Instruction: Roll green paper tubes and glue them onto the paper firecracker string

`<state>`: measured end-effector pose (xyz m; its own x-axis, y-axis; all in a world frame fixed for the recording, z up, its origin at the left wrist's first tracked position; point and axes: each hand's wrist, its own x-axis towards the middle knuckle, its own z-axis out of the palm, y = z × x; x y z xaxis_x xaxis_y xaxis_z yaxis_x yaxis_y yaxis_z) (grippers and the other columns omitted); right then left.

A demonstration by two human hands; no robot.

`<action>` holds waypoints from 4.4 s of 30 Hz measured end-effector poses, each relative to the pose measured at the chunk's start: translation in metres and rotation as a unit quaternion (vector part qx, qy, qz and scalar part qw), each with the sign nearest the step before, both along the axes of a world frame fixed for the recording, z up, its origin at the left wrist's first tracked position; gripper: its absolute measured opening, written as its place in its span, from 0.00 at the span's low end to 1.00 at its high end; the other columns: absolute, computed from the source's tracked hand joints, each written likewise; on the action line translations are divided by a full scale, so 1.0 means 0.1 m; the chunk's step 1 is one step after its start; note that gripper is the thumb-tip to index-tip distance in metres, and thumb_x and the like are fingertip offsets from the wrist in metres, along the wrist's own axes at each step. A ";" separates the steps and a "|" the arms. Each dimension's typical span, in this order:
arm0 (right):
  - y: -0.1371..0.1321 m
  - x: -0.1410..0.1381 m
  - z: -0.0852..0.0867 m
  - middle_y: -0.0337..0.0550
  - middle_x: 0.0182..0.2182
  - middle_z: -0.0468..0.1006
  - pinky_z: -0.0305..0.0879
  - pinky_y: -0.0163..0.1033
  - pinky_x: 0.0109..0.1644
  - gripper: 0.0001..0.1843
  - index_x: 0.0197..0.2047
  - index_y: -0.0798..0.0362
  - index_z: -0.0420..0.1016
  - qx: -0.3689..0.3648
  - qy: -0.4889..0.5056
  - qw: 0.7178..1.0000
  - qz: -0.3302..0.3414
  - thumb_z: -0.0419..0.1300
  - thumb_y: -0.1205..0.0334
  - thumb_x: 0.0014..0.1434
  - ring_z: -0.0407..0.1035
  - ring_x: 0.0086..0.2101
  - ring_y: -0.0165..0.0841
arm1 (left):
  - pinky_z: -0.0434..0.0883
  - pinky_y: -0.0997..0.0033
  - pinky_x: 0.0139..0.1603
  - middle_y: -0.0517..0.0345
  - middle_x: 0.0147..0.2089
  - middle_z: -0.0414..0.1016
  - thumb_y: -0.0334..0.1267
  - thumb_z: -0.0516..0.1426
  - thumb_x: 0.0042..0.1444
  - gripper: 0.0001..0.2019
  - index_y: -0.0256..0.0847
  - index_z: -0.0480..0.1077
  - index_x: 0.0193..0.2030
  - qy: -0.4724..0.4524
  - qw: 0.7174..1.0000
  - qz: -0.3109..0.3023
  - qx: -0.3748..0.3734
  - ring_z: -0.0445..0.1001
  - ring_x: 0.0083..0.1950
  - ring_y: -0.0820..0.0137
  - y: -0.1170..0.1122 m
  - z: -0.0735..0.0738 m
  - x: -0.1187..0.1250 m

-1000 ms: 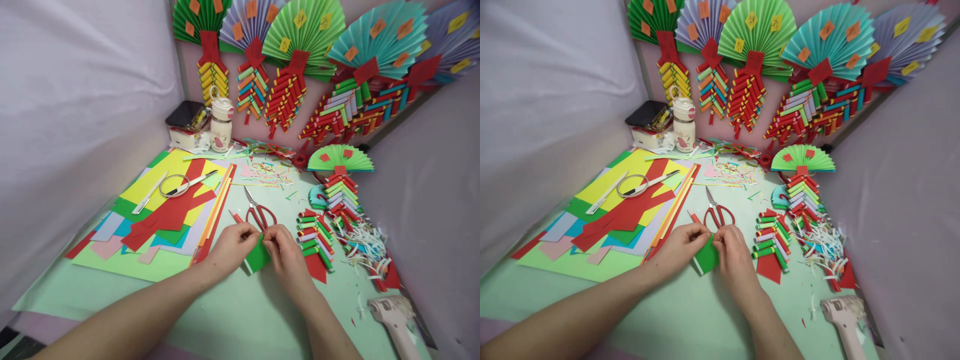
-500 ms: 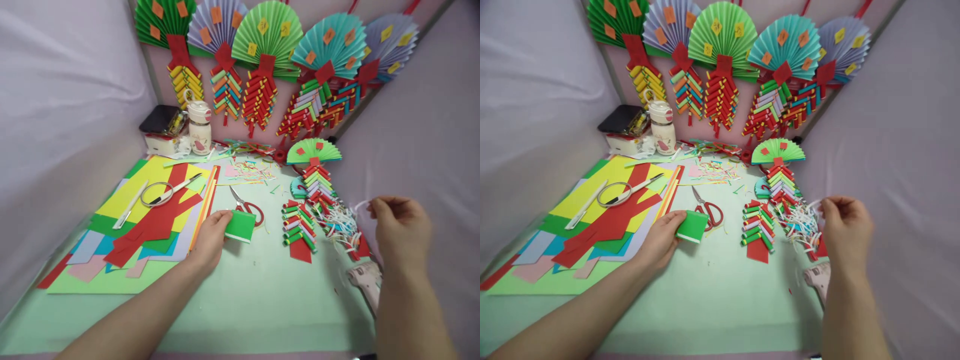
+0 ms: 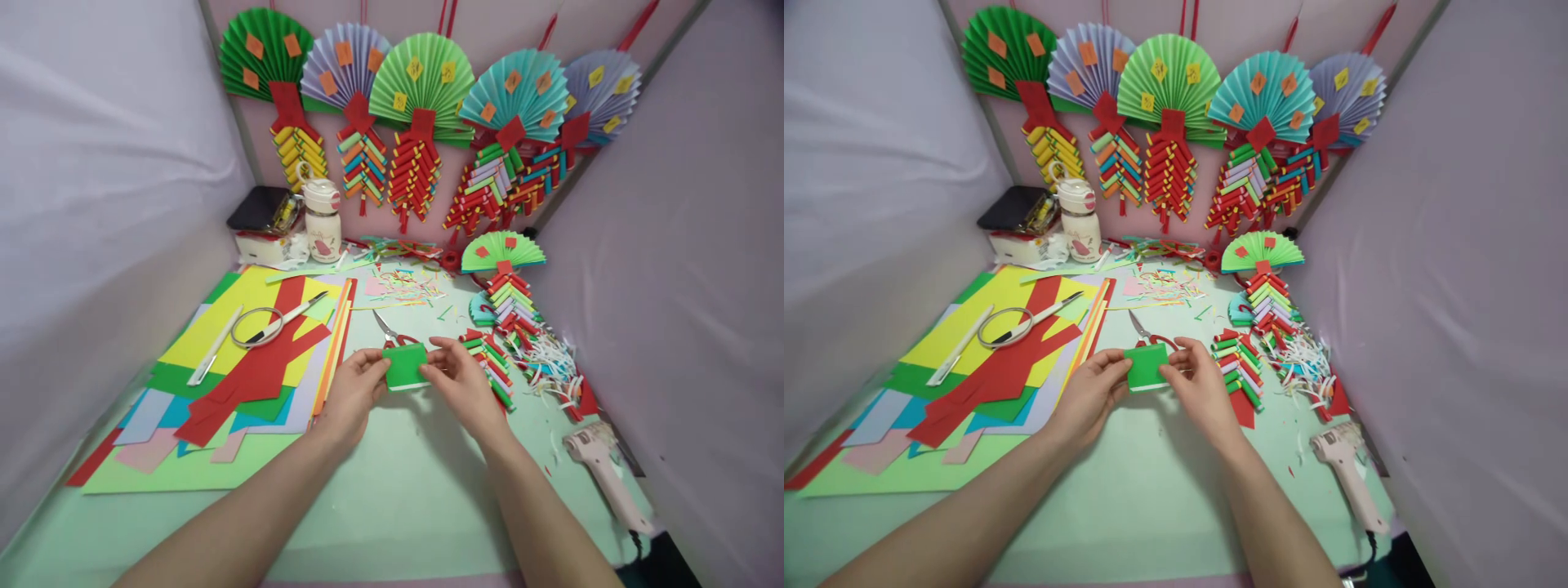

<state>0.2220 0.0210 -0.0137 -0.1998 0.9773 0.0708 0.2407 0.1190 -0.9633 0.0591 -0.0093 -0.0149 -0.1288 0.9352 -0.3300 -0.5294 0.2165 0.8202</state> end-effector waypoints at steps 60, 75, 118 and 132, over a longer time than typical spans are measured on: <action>0.06 0.12 -0.19 0.43 0.38 0.72 0.52 0.44 0.41 0.05 0.30 0.50 0.73 0.092 -0.444 0.890 -0.043 0.62 0.58 0.56 0.61 0.43 0.43 | 0.76 0.67 0.38 0.52 0.37 0.78 0.40 0.60 0.51 0.10 0.35 0.72 0.37 0.047 0.998 0.043 0.020 0.77 0.37 0.67 0.07 -0.01 -0.09; 0.07 0.20 -0.05 0.38 0.31 0.73 0.57 0.39 0.42 0.07 0.28 0.50 0.72 0.095 -0.137 0.985 -0.044 0.60 0.57 0.55 0.65 0.36 0.35 | 0.77 0.70 0.39 0.46 0.46 0.78 0.30 0.55 0.58 0.11 0.34 0.69 0.48 -0.215 0.971 -0.099 -0.030 0.79 0.42 0.65 0.09 0.04 -0.15; -0.16 0.02 0.08 0.39 0.29 0.75 0.61 0.41 0.42 0.05 0.32 0.48 0.77 0.185 -0.082 0.975 -0.089 0.61 0.60 0.57 0.67 0.35 0.34 | 0.67 0.73 0.35 0.58 0.32 0.75 0.45 0.60 0.50 0.11 0.39 0.76 0.33 0.199 0.977 -0.067 0.034 0.70 0.34 0.70 -0.03 -0.17 0.06; -0.27 -0.11 0.04 0.42 0.34 0.70 0.52 0.44 0.44 0.06 0.32 0.45 0.79 0.233 -0.245 0.936 -0.097 0.61 0.56 0.58 0.60 0.41 0.39 | 0.67 0.73 0.37 0.60 0.31 0.77 0.37 0.55 0.54 0.12 0.44 0.79 0.39 0.326 0.933 -0.114 0.106 0.72 0.35 0.67 -0.13 -0.02 0.17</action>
